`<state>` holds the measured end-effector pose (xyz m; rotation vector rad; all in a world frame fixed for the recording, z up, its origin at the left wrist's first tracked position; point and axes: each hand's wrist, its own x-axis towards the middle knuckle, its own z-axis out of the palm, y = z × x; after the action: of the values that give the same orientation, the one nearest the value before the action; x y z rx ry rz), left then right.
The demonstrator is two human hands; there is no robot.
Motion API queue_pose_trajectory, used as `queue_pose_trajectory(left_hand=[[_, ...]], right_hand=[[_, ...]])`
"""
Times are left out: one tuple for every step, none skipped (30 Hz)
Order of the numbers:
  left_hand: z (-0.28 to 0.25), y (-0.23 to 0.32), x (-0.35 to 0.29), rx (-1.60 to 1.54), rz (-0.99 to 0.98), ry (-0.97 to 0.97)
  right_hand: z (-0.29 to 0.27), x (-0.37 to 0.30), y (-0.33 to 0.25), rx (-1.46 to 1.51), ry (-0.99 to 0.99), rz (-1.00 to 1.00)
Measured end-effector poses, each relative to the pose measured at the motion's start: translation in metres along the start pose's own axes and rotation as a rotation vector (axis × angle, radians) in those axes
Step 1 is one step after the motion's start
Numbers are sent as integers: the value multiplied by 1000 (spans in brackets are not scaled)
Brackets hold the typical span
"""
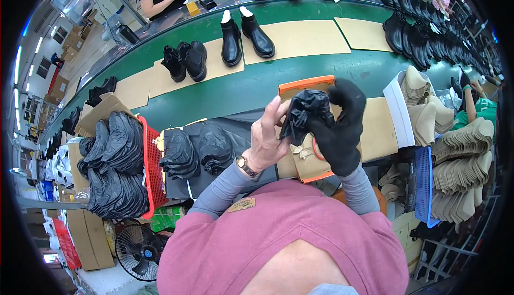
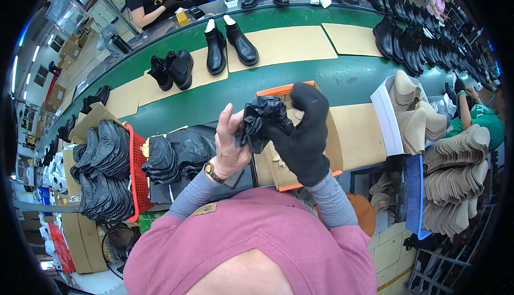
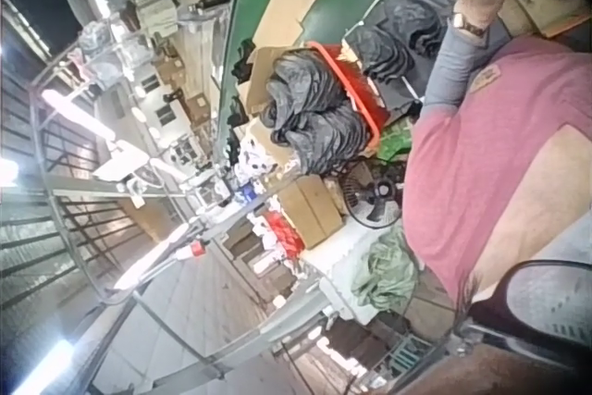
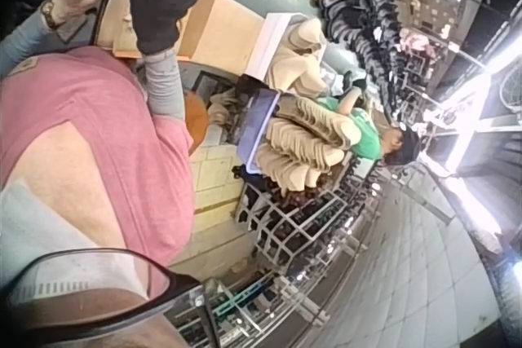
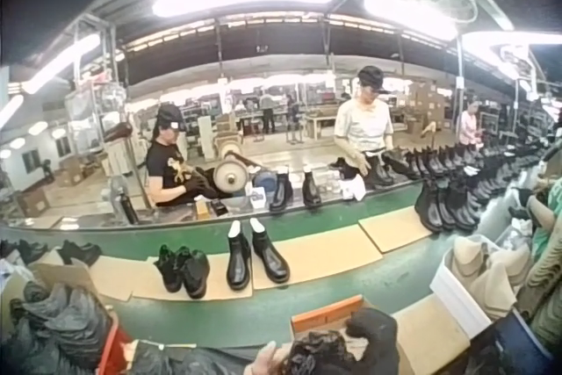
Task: The recorder uses scissors to trim excess lining and fabric from shoe uppers at a factory workstation.
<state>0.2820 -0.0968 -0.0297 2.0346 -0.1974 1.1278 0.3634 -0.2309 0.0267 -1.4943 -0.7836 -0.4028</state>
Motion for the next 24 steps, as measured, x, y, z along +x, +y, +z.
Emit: queue_pose_trajectory(left_hand=[[0, 1, 3, 18, 110, 20], [-6, 4, 4, 60, 93, -51], [-9, 8, 8, 62, 93, -50], [-12, 10, 11, -22, 28, -115], [-13, 14, 14, -107, -38, -178], [-8, 25, 18, -206, -68, -69], [-10, 21, 18, -201, -72, -64], [-14, 14, 19, -115, -49, -106], [-18, 9, 19, -26, -28, -148], [-18, 14, 19, 4, -86, -126], [-21, 12, 17, 14, -92, -121], [-26, 7, 18, 79, 8, -130], [-30, 3, 19, 140, 109, -144], [-34, 2, 21, 215, 171, -122], [-37, 3, 23, 220, 168, -120], [-38, 6, 23, 246, 238, -34], [-38, 8, 23, 272, 308, 51], [-38, 9, 24, 267, 356, 62], [-40, 5, 21, 250, 408, -25], [-34, 1, 17, 257, 443, -40], [-28, 1, 18, 262, 480, -57], [-28, 4, 18, 292, 453, -24], [-24, 10, 17, 380, 378, 79], [-18, 11, 13, 260, 128, 182]], right_hand=[[-3, 2, 1, 0, -2, 2], [-8, 6, 5, 101, -223, 148], [-12, 10, 9, 203, -444, 292], [-12, 10, 17, 78, -433, 49], [-12, 10, 18, 80, -435, 48], [-12, 8, 16, 7, -396, -71], [-11, 7, 15, -65, -355, -190], [-11, 9, 11, -121, -452, -281], [-10, 10, 9, -112, -459, -282], [-11, 12, 8, -94, -499, -218], [-13, 14, 5, -75, -539, -155], [-18, 16, -1, -32, -619, -111], [-22, 12, -3, -25, -626, -113], [-25, 7, -5, 126, -599, 96], [-30, 3, -5, 272, -564, 307], [-30, -8, 14, 513, -442, 633], [-32, -16, 28, 514, -446, 636], [-30, -17, 32, 986, -516, 906], [-28, -18, 35, 1467, -566, 1165], [-20, -24, 34, 1650, -508, 1183], [-14, -26, 35, 1651, -507, 1186], [-8, -25, 38, 1357, -521, 929], [-4, -23, 41, 1061, -521, 676], [-3, -16, 43, 1293, -347, 927]])
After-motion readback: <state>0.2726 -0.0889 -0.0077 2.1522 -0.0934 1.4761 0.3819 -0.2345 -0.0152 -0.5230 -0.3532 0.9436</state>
